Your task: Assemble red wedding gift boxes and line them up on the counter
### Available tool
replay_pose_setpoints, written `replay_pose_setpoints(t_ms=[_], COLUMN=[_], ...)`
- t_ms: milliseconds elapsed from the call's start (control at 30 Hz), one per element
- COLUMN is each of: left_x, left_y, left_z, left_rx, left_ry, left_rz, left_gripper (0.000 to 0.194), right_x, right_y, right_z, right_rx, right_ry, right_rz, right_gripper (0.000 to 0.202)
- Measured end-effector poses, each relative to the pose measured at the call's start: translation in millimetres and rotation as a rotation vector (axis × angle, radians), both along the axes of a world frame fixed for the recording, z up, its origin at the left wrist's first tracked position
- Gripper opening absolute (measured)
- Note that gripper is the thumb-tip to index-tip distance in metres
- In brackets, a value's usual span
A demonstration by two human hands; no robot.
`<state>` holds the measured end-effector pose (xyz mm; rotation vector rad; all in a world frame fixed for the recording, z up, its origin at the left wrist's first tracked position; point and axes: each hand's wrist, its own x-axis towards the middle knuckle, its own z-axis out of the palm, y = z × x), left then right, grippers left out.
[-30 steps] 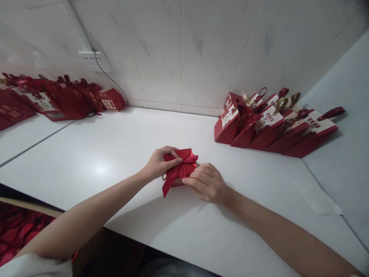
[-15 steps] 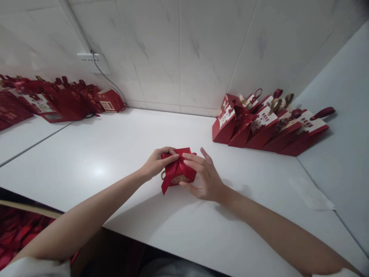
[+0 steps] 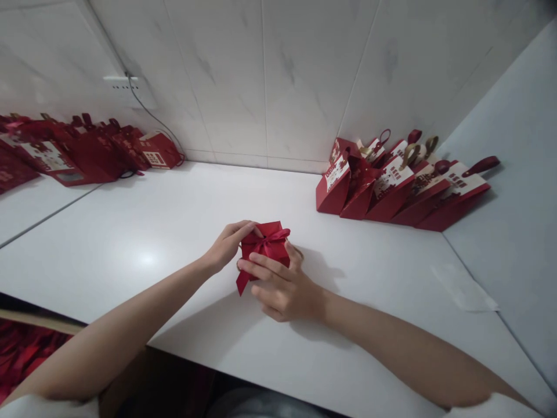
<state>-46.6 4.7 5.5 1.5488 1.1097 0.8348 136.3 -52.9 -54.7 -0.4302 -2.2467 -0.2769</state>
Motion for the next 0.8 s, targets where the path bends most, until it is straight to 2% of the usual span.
replay_pose_setpoints(t_ms=[100, 200, 333, 467, 567, 700, 800], left_x=[-0.6, -0.8, -1.1, -1.7, -1.1, -0.1, 0.0], left_y=[0.9, 0.4, -0.2, 1.1, 1.9, 2.2, 1.3], left_z=[-0.3, 0.2, 1.1, 0.4, 0.0, 0.8, 3.1], left_rx=[0.008, 0.007, -0.003, -0.033, -0.013, 0.058, 0.091], left_ry=[-0.010, -0.013, 0.026, 0.037, 0.061, 0.132, 0.191], left_rz=[-0.011, -0.005, -0.008, 0.003, 0.018, 0.020, 0.016], left_gripper=[0.037, 0.037, 0.028, 0.029, 0.029, 0.029, 0.030], right_x=[2.8, 7.8, 15.5, 21.3, 25.9, 32.6, 34.7], right_y=[1.8, 5.1, 7.6, 9.3, 12.0, 14.0, 12.4], right_z=[3.2, 16.1, 34.5, 44.1, 50.3, 57.8, 56.8], right_rx=[-0.027, -0.105, -0.274, -0.468, -0.620, -0.729, -0.666], right_ry=[-0.012, 0.038, 0.190, 0.350, 0.389, 0.305, 0.163], right_rz=[-0.006, 0.063, 0.160, 0.222, 0.263, 0.413, 0.423], right_gripper=[0.016, 0.021, 0.022, 0.015, 0.013, 0.014, 0.016])
